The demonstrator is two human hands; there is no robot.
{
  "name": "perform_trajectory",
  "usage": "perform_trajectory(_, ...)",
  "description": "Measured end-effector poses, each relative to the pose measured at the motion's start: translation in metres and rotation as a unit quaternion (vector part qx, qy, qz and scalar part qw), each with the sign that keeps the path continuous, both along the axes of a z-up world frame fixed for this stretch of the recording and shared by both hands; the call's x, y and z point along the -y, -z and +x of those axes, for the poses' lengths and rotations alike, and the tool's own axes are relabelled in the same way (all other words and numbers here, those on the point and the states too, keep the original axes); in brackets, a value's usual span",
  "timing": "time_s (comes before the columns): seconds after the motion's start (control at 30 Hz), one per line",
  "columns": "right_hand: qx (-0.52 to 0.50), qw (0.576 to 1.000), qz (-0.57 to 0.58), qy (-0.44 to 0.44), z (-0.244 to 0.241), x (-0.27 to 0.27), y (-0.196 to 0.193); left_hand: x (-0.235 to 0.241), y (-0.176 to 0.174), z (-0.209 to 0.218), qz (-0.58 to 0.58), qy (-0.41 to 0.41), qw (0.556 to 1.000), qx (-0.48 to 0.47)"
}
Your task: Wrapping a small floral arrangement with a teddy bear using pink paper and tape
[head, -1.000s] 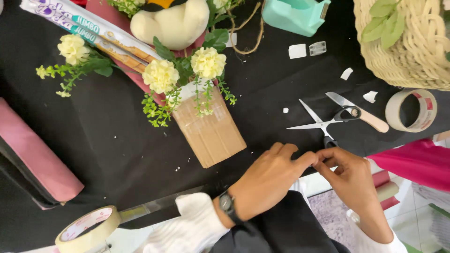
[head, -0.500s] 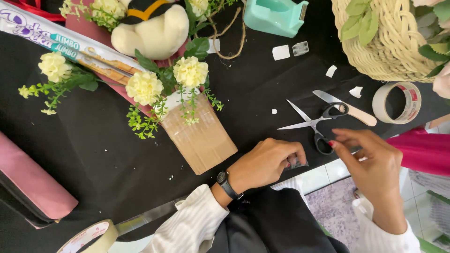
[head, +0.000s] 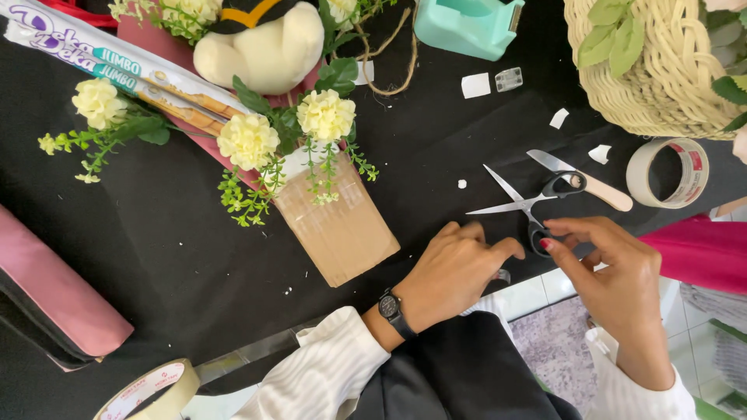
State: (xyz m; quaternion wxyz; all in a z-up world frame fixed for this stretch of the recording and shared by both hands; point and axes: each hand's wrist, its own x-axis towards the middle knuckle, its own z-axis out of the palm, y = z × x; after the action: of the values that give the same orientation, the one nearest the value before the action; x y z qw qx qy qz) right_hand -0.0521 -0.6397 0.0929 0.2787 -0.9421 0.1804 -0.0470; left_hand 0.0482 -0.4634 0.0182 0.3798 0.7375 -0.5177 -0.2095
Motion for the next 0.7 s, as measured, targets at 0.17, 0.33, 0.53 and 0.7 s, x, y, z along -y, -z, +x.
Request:
perform_trajectory(0.17,-0.028,0.999,-0.010,0.016,-0.003,0.001,0.007,0.003,0.004,-0.002,-0.012,-0.008,1.000,-0.002)
perform_trajectory(0.33,-0.029,0.999,0.007,0.011,0.000,-0.001,0.006,-0.002,-0.005,0.003,-0.040,0.005,0.998,-0.058)
perform_trajectory(0.53,-0.014,1.000,0.007,-0.006,0.002,-0.001,0.007,0.000,-0.007,0.001,-0.044,-0.015,0.999,0.009)
perform_trajectory(0.7,-0.015,1.000,0.004,-0.009,0.002,-0.001,0.007,0.002,-0.018,-0.004,-0.044,-0.103,0.983,0.144)
